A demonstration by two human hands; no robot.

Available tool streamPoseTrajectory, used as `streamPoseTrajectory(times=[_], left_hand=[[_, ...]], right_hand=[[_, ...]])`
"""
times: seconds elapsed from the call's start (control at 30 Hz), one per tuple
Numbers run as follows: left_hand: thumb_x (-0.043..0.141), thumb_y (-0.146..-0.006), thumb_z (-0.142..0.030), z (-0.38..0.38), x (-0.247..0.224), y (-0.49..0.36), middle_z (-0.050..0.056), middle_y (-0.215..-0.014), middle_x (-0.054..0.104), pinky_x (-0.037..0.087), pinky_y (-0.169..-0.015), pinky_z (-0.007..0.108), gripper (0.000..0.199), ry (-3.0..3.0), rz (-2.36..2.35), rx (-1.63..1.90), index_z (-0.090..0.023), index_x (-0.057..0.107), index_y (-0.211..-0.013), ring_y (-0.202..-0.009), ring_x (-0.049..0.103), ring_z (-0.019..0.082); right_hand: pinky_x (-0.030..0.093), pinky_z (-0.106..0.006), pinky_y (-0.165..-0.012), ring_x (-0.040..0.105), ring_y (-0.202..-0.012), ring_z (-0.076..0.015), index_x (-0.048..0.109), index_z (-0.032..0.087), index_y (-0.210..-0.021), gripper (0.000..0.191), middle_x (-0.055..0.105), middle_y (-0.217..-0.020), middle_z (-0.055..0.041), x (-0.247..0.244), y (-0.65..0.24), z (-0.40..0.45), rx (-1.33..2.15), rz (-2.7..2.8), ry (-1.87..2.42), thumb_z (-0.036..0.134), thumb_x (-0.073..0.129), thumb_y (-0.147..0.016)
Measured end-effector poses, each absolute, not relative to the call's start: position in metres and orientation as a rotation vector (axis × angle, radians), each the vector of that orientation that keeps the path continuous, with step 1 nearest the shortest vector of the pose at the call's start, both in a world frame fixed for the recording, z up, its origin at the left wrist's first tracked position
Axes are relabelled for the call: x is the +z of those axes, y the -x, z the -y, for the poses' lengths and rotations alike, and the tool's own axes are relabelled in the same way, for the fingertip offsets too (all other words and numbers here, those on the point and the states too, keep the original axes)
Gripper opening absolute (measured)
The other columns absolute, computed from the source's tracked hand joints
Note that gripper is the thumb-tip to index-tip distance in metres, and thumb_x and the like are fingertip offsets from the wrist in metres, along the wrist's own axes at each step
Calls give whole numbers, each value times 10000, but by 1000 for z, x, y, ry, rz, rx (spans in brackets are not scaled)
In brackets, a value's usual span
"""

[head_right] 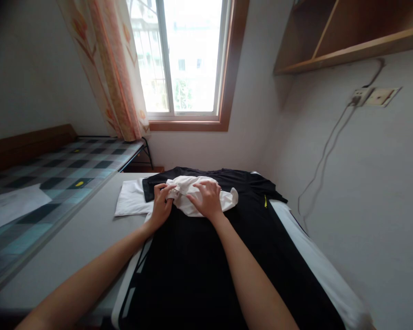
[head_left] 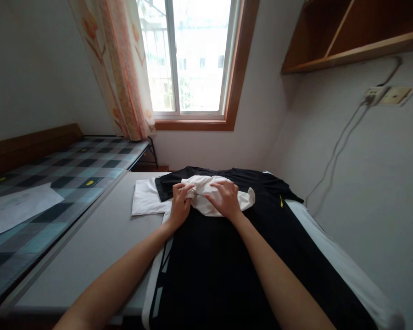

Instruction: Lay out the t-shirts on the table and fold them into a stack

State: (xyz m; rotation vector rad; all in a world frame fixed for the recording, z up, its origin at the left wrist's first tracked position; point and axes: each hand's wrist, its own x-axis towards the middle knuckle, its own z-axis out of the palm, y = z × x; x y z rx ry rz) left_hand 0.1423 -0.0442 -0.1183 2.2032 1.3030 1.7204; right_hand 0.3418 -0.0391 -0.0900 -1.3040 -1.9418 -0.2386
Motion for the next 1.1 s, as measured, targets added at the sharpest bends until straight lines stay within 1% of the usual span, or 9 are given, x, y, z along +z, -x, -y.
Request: streamPoseTrajectory(times=[0.13,0.2,0.47,0.57,0.7,0.8,0.9,1.0,1.1], left_hand=[[454,-774,15,45,-123,-143,63,-1160,475,495,-905,326,533,-2378,-1102,1616,-244,555,-1229,-1008,569,165],[453,-762,28,45,-124,-144,65,-1155,495,488,-926,330,565,-2428,-1051,1579,-243,544,-1250,-1051,558,175],[445,-667,58,34,-121,-132,38,-978,515,484,-889,319,594,-2067,-1353,1786,-220,638,-1155,-946,548,178],[433,-606,53,25,-118,-119,35,-927,480,489,-791,280,560,-1864,-1533,1835,-207,719,-1011,-829,534,155],[495,-652,-17,19,-113,-110,16,-869,431,474,-652,238,374,-1613,-1627,1914,-199,756,-849,-674,486,106],[588,-746,-160,19,-111,-113,-38,-682,425,423,-522,207,293,-1435,-1541,1867,-180,716,-1009,-516,409,77],[536,-857,-363,22,-110,-122,-75,-528,457,358,-399,186,466,-1256,-1336,1681,-150,553,-1271,-391,411,81],[421,-905,-443,25,-106,-131,6,-701,639,454,-433,216,562,-1065,-1111,1586,-159,411,-1390,-502,600,133],[399,-904,-452,27,-103,-139,75,-1069,672,565,-658,294,556,-984,-916,1600,-211,377,-1404,-837,690,181]], right_hand=[[338,-414,-941,468,-1133,-297,503,246,-1364,709,550,-1240,-120,-99,-322,46,-108,2149,1319,591,655,-764],[347,-427,-933,466,-1139,-311,498,244,-1373,717,528,-1256,-131,-103,-319,47,-88,2198,1397,559,674,-753],[402,-372,-866,580,-945,-232,669,237,-1119,312,629,-961,-70,-103,-323,40,96,2144,1480,223,588,-819],[453,-340,-806,597,-836,-197,704,204,-962,207,639,-903,-63,-105,-326,33,319,1882,1349,223,567,-810],[489,-324,-697,581,-696,-175,703,183,-824,195,658,-861,-72,-103,-331,25,495,1541,1213,335,597,-760],[483,-314,-631,580,-655,-179,684,180,-776,246,674,-781,-65,-97,-334,23,705,1356,1170,408,655,-688],[464,-291,-587,570,-627,-164,665,179,-771,288,657,-710,-35,-90,-332,25,928,1182,1104,430,707,-635],[456,-271,-608,562,-624,-134,665,180,-780,290,648,-705,-3,-86,-326,33,1137,1208,989,413,749,-628],[457,-253,-643,571,-654,-116,682,171,-787,283,658,-731,8,-85,-316,45,1358,1452,869,387,783,-634]])
